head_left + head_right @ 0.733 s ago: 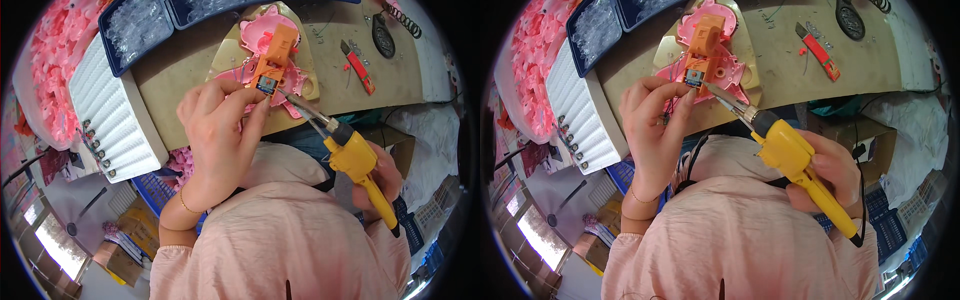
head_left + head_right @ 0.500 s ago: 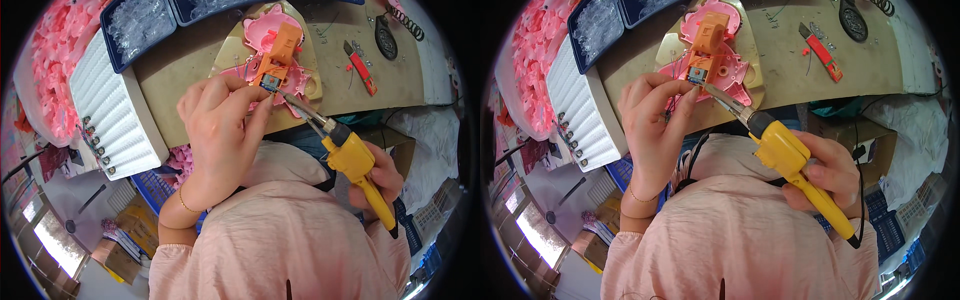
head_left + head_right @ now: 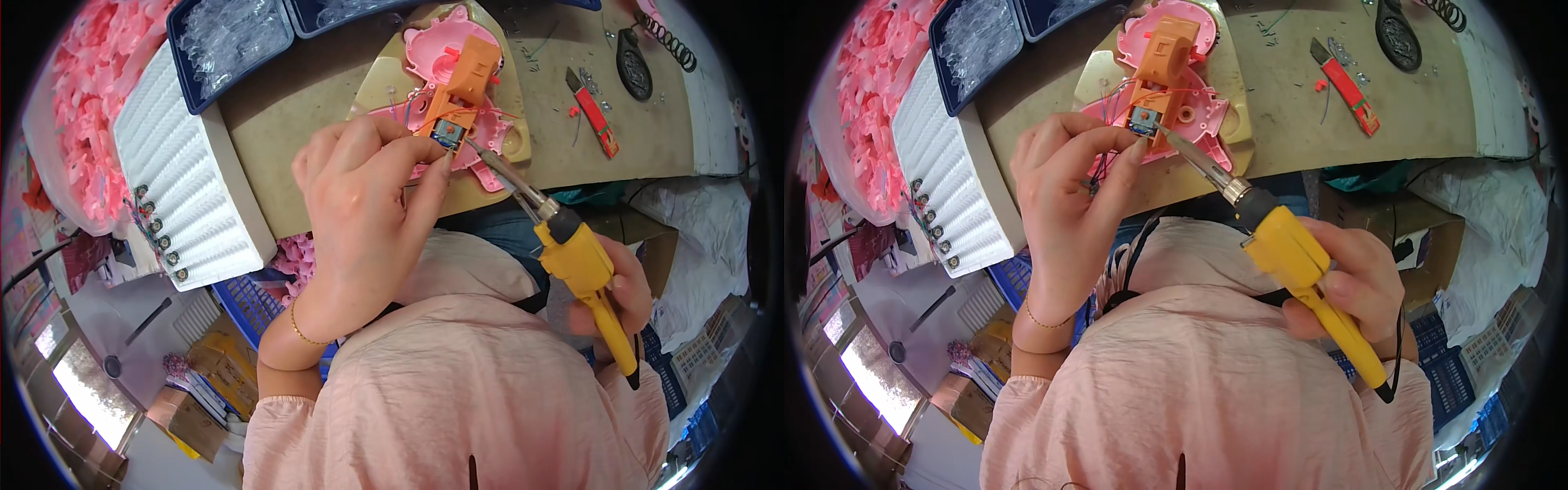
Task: Assembling electronic components, wiring, and plastic shells to create pink toy animals.
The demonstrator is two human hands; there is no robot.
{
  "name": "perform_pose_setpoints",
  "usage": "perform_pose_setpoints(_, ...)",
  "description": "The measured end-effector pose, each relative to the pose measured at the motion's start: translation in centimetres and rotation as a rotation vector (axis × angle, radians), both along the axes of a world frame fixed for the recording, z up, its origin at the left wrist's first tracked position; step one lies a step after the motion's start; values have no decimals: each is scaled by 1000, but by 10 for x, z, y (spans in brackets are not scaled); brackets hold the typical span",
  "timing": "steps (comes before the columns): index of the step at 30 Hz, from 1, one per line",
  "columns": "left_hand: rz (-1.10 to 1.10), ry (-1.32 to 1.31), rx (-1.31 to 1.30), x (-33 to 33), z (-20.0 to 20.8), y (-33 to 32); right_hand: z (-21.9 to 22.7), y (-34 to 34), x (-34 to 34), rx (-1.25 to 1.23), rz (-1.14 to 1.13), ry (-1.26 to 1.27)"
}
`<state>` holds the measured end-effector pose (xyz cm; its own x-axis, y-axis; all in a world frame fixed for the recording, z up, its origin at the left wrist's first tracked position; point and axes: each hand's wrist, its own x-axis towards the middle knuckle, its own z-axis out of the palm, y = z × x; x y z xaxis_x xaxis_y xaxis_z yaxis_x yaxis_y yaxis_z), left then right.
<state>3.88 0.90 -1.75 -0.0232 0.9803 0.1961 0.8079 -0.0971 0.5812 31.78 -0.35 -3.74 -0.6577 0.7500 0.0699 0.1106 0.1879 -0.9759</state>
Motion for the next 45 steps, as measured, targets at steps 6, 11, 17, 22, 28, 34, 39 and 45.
perform_pose_setpoints(6, 12, 11, -17, 0, -1, 0, 2, 3, -14, 455, -104, -1)
perform_pose_setpoints(11, 7, 4, -15, 0, 0, 2, -3, 7, -14, 489, -111, 76)
perform_pose_setpoints(17, -45, 80, 136, -1, 11, 11, -12, -14, 6, 161, -459, 247)
perform_pose_setpoints(22, -273, 371, 246, 22, 16, 36, -17, 4, 11, 343, -863, 250)
perform_pose_setpoints(28, -274, 450, 226, 23, 24, 49, -18, 8, 27, 349, -991, 288)
perform_pose_setpoints(34, -187, -152, -172, -8, 20, 59, -23, 10, 30, 279, -992, 334)
perform_pose_setpoints(39, -24, -446, -216, -39, -9, 33, -24, 17, 15, 238, -938, 301)
perform_pose_setpoints(45, -32, -117, 33, -32, -1, 18, -16, 25, 2, 266, -873, 292)
